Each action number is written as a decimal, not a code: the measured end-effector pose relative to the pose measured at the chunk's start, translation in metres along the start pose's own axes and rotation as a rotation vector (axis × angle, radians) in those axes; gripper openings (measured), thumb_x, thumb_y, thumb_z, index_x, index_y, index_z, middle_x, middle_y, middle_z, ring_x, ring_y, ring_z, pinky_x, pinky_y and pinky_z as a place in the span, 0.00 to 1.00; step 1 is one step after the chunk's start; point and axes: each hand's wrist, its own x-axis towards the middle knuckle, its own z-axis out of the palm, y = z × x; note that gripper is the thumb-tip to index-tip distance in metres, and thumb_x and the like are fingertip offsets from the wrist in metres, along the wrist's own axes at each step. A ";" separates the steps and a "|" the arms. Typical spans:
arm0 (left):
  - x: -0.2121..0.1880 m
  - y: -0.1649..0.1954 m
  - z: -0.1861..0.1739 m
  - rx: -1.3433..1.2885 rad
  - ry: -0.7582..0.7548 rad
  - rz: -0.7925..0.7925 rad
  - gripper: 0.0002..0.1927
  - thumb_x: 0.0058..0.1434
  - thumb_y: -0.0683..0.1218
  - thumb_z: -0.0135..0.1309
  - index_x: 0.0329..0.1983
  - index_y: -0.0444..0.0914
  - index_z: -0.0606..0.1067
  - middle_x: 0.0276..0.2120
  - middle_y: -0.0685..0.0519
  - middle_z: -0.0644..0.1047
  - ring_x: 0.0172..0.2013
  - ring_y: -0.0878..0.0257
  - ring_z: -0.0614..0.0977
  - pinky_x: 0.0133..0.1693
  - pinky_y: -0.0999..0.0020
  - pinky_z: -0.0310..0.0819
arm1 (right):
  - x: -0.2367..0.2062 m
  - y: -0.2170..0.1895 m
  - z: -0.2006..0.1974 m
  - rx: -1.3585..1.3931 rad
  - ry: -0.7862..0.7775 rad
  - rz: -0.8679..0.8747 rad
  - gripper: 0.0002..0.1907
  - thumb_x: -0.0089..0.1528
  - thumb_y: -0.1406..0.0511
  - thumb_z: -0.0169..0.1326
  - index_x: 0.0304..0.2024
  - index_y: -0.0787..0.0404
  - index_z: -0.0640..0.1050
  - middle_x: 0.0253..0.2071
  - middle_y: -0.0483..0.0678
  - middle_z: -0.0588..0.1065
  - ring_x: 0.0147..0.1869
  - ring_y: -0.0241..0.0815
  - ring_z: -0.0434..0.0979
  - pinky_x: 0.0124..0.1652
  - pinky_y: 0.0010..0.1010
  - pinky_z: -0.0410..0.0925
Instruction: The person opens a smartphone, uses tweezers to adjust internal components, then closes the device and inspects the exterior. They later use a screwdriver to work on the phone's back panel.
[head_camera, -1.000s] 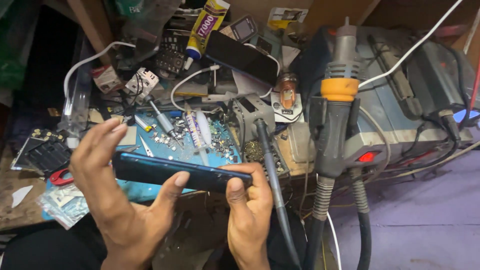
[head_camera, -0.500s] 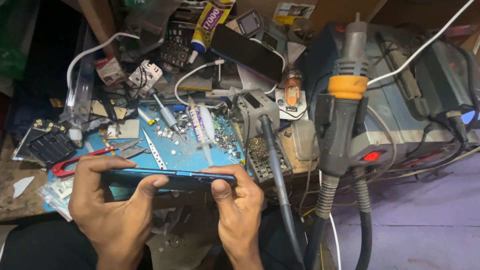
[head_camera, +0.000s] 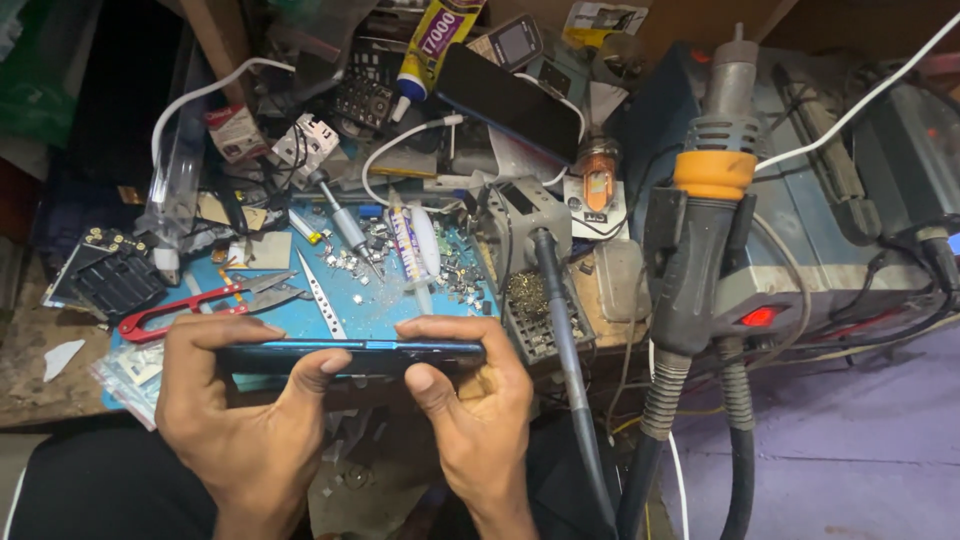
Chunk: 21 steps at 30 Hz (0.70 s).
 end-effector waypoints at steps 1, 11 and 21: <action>-0.001 0.001 0.001 0.030 0.008 0.019 0.25 0.54 0.48 0.74 0.42 0.34 0.70 0.38 0.54 0.72 0.38 0.68 0.75 0.42 0.77 0.71 | 0.000 0.001 0.001 0.012 0.047 0.029 0.17 0.64 0.62 0.62 0.48 0.69 0.75 0.45 0.50 0.79 0.46 0.34 0.77 0.47 0.25 0.69; -0.006 0.009 0.006 0.156 0.007 0.086 0.27 0.47 0.49 0.76 0.39 0.35 0.70 0.36 0.52 0.72 0.35 0.64 0.76 0.41 0.72 0.69 | -0.010 0.016 0.000 0.159 0.238 0.054 0.15 0.59 0.66 0.68 0.38 0.67 0.74 0.34 0.47 0.75 0.34 0.31 0.72 0.36 0.22 0.66; 0.014 0.042 0.001 0.479 -0.163 0.465 0.18 0.45 0.54 0.67 0.36 0.41 0.80 0.47 0.46 0.76 0.54 0.43 0.71 0.58 0.48 0.56 | -0.010 0.009 0.005 0.065 0.225 0.042 0.13 0.61 0.66 0.66 0.37 0.67 0.75 0.35 0.46 0.75 0.36 0.31 0.72 0.38 0.23 0.67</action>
